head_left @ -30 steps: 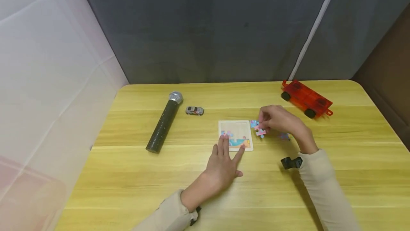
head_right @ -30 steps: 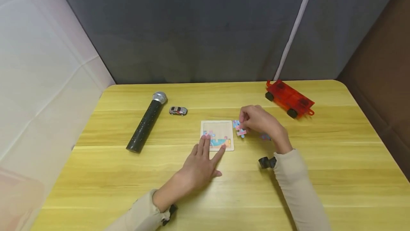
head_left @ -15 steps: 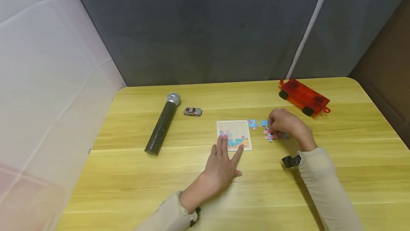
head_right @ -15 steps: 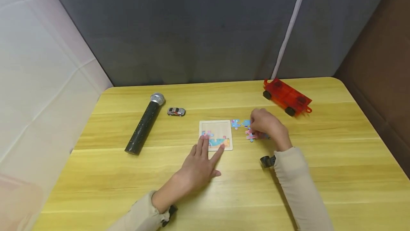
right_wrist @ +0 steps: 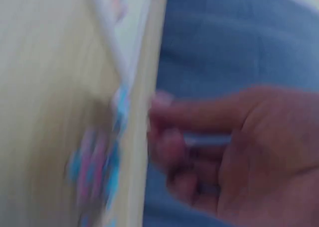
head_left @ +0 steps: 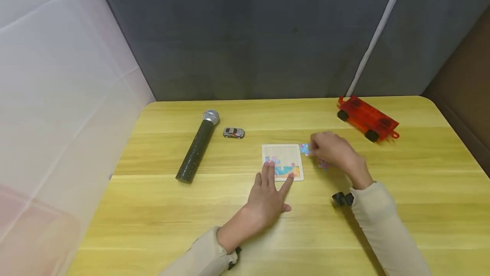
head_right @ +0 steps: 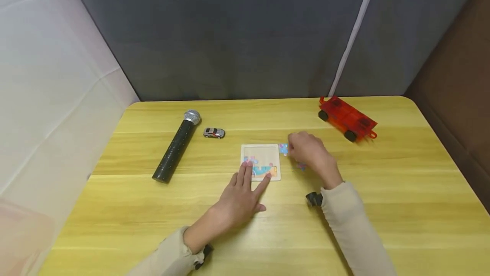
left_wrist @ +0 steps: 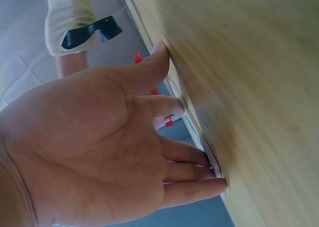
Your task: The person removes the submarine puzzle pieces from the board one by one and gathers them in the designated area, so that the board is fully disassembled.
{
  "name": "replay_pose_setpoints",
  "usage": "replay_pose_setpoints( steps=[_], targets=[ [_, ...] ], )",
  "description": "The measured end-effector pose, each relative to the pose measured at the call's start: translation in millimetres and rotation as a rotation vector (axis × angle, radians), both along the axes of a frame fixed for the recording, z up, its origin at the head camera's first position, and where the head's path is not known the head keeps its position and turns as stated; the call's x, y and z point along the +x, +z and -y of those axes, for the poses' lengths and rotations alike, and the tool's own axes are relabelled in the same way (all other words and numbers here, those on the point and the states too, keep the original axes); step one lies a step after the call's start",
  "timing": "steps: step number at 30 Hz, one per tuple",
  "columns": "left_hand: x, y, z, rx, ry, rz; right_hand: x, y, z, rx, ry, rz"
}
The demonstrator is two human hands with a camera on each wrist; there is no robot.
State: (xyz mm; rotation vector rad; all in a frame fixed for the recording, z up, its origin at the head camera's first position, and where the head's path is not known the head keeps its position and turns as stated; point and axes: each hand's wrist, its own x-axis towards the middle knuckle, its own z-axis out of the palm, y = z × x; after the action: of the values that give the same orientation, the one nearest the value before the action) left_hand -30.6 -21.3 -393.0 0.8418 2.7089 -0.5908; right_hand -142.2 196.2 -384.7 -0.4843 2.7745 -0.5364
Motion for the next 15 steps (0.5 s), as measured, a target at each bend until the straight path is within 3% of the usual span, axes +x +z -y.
replay_pose_setpoints(
  steps=[1, 5, 10, 14, 15],
  targets=[
    [-0.5, -0.3, 0, -0.001, -0.001, -0.001, 3.7, 7.3, 11, -0.034, 0.038, -0.007],
    [-0.7, -0.9, -1, -0.005, 0.008, 0.018, 11.7, 5.0, 51, -0.072, 0.181, -0.006],
    [-0.4, -1.7, -5, -0.016, 0.028, 0.040, 20.8, -4.3, 74, 0.010, 0.187, 0.068],
    [3.1, -5.8, -7, -0.048, 0.047, 0.033, 22.7, -9.4, 76, -0.024, 0.179, 0.048],
    [4.4, -11.8, -8, -0.050, 0.050, 0.030, 22.7, -10.1, 77, -0.033, 0.179, 0.047]
  ],
)
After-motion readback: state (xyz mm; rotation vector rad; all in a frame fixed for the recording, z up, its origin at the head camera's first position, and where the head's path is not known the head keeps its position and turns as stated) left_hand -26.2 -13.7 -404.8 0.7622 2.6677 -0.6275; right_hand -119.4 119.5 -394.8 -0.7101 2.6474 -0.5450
